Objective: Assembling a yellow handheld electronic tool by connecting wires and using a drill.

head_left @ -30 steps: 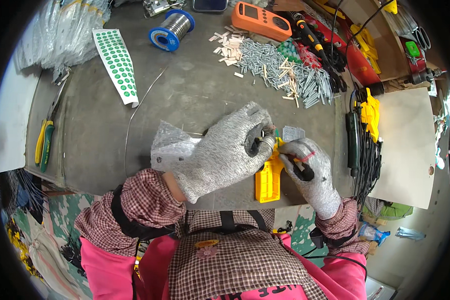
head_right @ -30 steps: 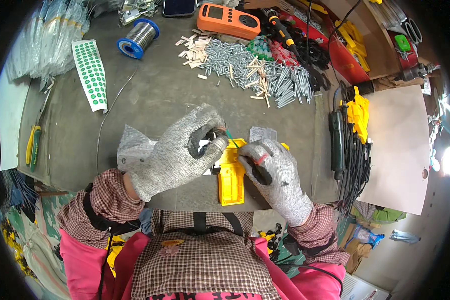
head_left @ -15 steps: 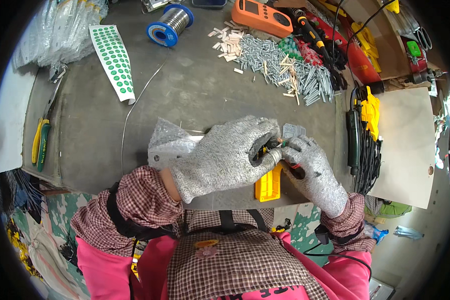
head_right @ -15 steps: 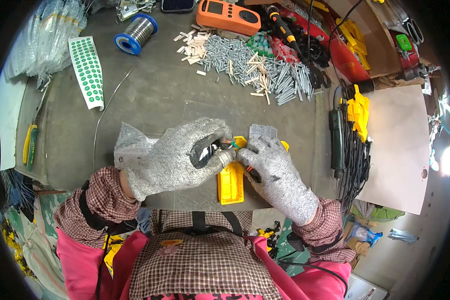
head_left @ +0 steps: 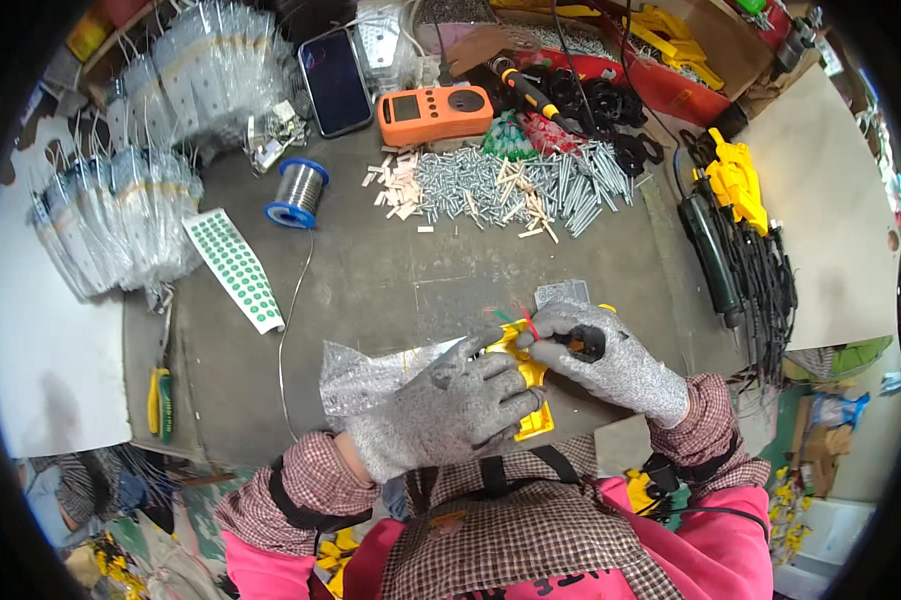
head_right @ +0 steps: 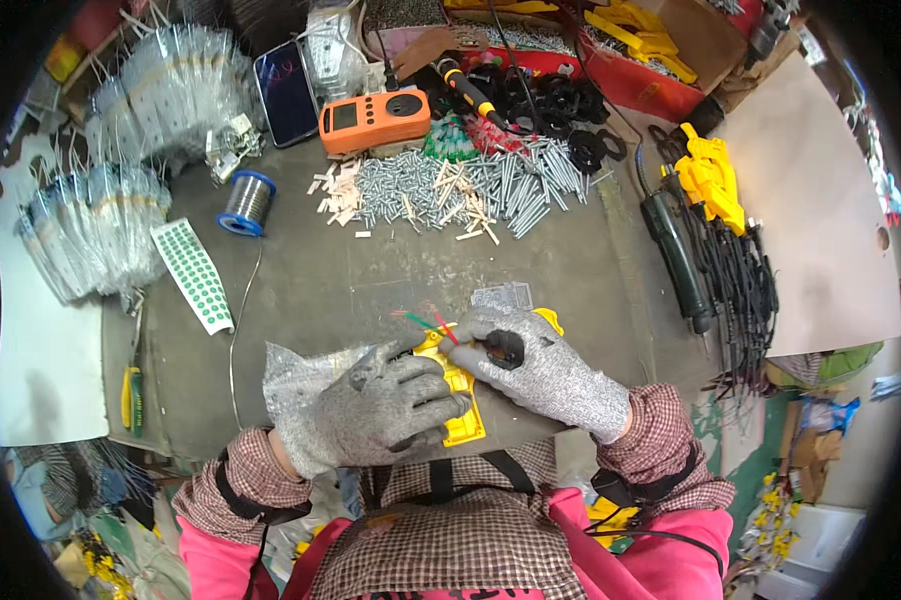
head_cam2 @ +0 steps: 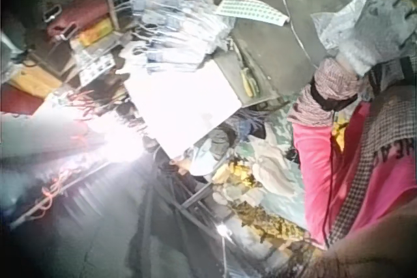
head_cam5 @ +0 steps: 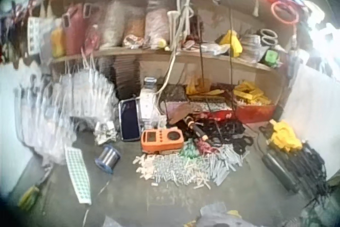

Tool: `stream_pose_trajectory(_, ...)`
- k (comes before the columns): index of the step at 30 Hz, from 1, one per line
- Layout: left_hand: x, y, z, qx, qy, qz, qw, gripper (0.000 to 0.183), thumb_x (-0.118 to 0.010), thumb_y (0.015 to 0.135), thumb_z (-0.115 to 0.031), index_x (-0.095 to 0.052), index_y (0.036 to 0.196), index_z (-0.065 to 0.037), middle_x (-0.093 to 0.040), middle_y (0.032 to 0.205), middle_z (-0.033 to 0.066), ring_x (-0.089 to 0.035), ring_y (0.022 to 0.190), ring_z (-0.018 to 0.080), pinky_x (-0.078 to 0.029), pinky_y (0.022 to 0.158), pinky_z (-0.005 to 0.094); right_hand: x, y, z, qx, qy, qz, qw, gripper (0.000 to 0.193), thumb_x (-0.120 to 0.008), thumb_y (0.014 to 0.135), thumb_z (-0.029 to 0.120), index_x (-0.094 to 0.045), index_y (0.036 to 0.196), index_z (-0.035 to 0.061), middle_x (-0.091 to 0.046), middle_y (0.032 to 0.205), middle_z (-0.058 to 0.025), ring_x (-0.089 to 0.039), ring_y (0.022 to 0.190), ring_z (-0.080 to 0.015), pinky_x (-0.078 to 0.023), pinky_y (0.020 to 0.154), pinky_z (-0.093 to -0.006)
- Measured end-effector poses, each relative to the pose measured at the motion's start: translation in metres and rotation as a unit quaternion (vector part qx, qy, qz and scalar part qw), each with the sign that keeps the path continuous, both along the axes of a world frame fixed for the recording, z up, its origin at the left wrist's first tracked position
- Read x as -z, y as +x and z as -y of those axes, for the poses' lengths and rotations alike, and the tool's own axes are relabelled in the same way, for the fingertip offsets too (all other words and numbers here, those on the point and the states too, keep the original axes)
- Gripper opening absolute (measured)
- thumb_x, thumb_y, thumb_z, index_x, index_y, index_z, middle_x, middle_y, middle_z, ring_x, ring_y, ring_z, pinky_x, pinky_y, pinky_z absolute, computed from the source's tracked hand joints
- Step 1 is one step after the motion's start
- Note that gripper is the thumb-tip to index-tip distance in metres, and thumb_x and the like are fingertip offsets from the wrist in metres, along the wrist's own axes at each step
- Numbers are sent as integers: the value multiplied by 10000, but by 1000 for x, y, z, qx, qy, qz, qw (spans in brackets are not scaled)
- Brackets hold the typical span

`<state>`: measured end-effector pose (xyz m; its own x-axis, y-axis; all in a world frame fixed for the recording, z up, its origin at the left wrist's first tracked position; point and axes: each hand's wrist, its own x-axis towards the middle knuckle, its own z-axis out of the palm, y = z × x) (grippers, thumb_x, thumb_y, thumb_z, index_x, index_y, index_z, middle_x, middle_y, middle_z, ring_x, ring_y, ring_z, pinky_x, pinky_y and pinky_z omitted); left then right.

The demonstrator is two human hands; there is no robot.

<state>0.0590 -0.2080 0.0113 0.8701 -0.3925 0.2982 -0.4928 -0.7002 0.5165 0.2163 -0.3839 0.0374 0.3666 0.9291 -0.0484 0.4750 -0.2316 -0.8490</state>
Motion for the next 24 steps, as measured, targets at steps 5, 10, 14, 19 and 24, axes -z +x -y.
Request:
stream_pose_trajectory(5, -20, -5, -10, -174, -115, -13, 978, 361, -671, 836, -10, -680, 1185, -103, -673, 1035, 82, -632, 1013, 273, -476, 979, 413, 0, -9, -11, 41, 45, -97, 993, 229, -640, 974, 168, -668, 1149, 23, -701, 911, -80, -647, 826, -129, -515, 730, -305)
stream_pose_trajectory(10, -31, -3, 4, -352, -397, -181, 828, 436, -629, 954, 0, -502, 1371, -2, -680, 1141, 112, -647, 1065, 153, -539, 905, 294, 12, -18, -16, 102, 17, -195, 975, 145, -671, 946, 140, -678, 1068, 61, -650, 763, -17, -624, 735, -92, -514, 676, -295)
stream_pose_trajectory(14, -17, -5, 9, -361, -417, -147, 821, 499, -633, 944, 17, -455, 1410, 3, -662, 1165, 146, -651, 1078, 181, -539, 913, 299, 8, -23, -23, 74, 71, -63, 993, 100, -702, 893, 102, -662, 981, 75, -670, 828, -60, -673, 755, -166, -522, 677, -336)
stream_pose_trajectory(19, -16, -5, 6, -334, -453, -110, 819, 518, -636, 931, 46, -440, 1410, 24, -656, 1179, 169, -659, 1081, 208, -545, 914, 307, 5, -22, -21, 21, 119, 44, 992, 114, -699, 861, 45, -649, 961, 69, -659, 845, -50, -661, 768, -127, -518, 680, -318)
stream_pose_trajectory(24, -15, -9, 8, -349, -462, -139, 803, 506, -620, 982, -44, -407, 1441, -13, -655, 1164, 119, -639, 1044, 143, -530, 894, 262, -1, -20, -14, 174, 122, -80, 974, 184, -682, 858, 19, -610, 1026, 38, -570, 811, -28, -551, 733, -96, -470, 670, -271)
